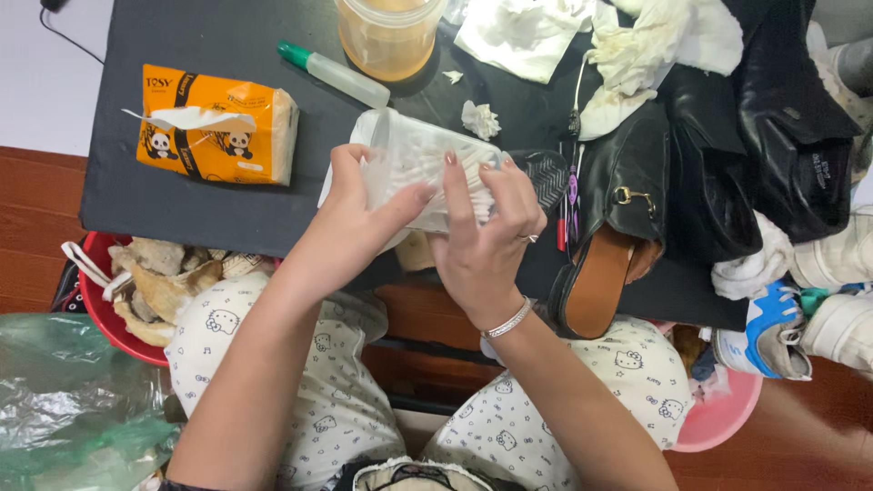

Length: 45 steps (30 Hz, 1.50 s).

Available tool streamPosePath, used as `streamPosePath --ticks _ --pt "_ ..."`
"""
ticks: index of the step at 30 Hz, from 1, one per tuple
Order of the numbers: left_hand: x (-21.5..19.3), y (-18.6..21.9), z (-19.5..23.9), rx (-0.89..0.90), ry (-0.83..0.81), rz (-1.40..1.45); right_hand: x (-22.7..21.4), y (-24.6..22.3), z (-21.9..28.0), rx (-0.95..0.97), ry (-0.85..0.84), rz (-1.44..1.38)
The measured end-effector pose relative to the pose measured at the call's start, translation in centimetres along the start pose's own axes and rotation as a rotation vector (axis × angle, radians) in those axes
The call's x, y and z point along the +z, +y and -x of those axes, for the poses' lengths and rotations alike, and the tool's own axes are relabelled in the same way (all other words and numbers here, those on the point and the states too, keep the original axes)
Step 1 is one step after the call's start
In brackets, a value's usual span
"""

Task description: The person cleans the sole of a black shoe using a cotton swab and a tissue. They scrub the textured sole, wipe it with a tissue, and repeat the process to remove dirt.

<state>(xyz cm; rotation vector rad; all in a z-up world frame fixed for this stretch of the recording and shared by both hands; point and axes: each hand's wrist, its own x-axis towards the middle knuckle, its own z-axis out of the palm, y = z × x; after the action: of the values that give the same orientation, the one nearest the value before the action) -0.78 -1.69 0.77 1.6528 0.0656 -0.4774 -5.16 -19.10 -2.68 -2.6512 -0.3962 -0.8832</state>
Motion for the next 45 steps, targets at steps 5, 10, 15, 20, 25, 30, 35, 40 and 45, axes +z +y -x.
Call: streamPosePath --ticks 5,10,15,20,25,30,35,40,45 --pt "0.7 -0.8 0.0 0.229 0.006 -0.064 0.2 -0.1 0.3 0.008 -0.008 -0.070" --pt "-0.1 -1.2 -0.1 0.293 -0.060 0.049 -0.6 0.1 -0.3 -0.011 -0.002 -0.064" --pt "-2.4 -0.2 0.2 0.392 -0.094 0.035 -1.3 0.1 -0.9 0.020 0.024 -0.129" --pt "-4.1 1.2 1.1 0.494 -0.223 -0.238 -2.3 0.1 -1.0 0.118 -0.103 -0.424" --pt "-3.6 1.4 1.4 0.519 -0.252 -0.293 -2.9 0.0 -0.8 0.125 -0.124 -0.421" --pt "-2.3 1.2 1.3 0.626 -0.192 -0.533 -2.8 -0.2 -0.7 0.114 -0.087 -0.346" --pt "-1.6 1.7 1.7 0.508 -0.155 -0.582 -2.8 -0.1 -0.4 0.067 -0.077 -0.246" --pt "-1.3 2.1 1.7 0.564 -0.093 -0.576 -2.4 0.1 -0.3 0.036 -0.051 -0.272" --pt "-2.2 2.0 1.5 0.691 -0.051 -0.587 -3.0 0.7 -0.6 0.023 -0.127 -0.378"
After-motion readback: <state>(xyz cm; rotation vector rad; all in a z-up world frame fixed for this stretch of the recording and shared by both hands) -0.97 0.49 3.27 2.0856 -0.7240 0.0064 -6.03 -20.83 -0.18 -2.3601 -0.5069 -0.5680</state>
